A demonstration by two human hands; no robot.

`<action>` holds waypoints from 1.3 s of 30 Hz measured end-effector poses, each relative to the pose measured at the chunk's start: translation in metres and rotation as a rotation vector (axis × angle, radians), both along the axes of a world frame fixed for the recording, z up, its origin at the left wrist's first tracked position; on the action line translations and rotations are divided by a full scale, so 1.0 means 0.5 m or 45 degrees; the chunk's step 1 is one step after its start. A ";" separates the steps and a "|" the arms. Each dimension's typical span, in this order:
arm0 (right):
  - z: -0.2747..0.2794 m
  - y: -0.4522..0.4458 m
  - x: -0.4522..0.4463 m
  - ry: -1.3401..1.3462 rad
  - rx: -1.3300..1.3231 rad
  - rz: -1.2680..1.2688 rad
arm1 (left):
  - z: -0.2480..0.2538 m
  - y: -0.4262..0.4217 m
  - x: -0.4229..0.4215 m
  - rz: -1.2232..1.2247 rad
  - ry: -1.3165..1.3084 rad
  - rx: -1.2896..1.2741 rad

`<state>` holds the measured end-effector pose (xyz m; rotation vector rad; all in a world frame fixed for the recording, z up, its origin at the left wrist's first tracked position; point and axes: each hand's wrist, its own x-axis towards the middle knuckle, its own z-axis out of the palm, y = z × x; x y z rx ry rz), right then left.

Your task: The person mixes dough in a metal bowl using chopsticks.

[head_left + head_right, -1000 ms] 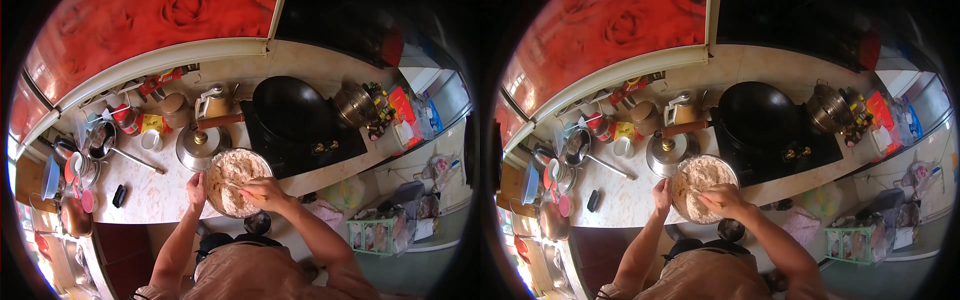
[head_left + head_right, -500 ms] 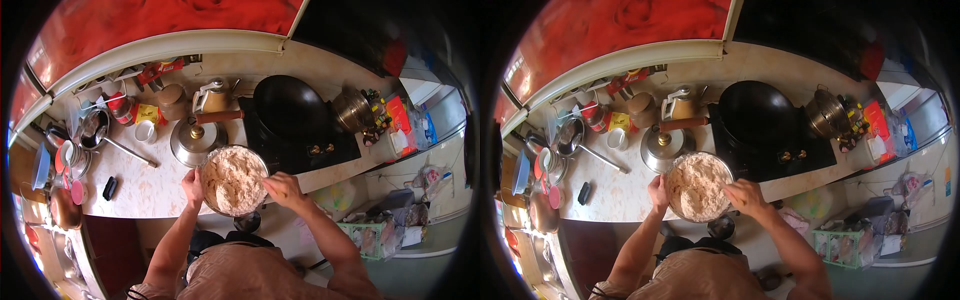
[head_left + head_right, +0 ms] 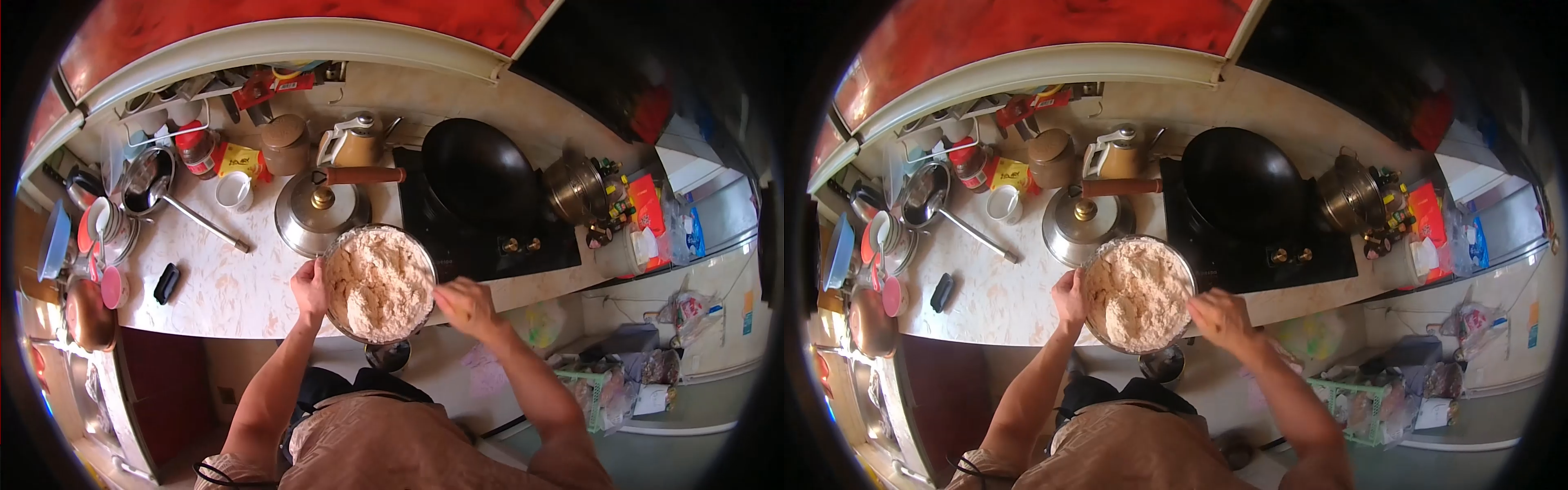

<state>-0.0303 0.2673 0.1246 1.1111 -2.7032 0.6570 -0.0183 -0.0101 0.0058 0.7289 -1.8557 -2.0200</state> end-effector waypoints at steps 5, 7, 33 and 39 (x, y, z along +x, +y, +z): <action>-0.023 -0.038 0.108 0.129 -0.299 -0.140 | -0.010 -0.001 -0.001 0.012 0.001 -0.054; -0.024 -0.066 0.136 0.126 -0.292 -0.128 | -0.002 -0.004 0.005 0.011 -0.005 -0.089; 0.048 -0.062 0.111 0.048 -0.215 0.091 | 0.009 -0.006 0.004 -0.024 -0.023 -0.082; -0.020 -0.008 0.055 -0.156 -0.250 -0.020 | 0.005 0.000 0.002 0.012 0.003 -0.024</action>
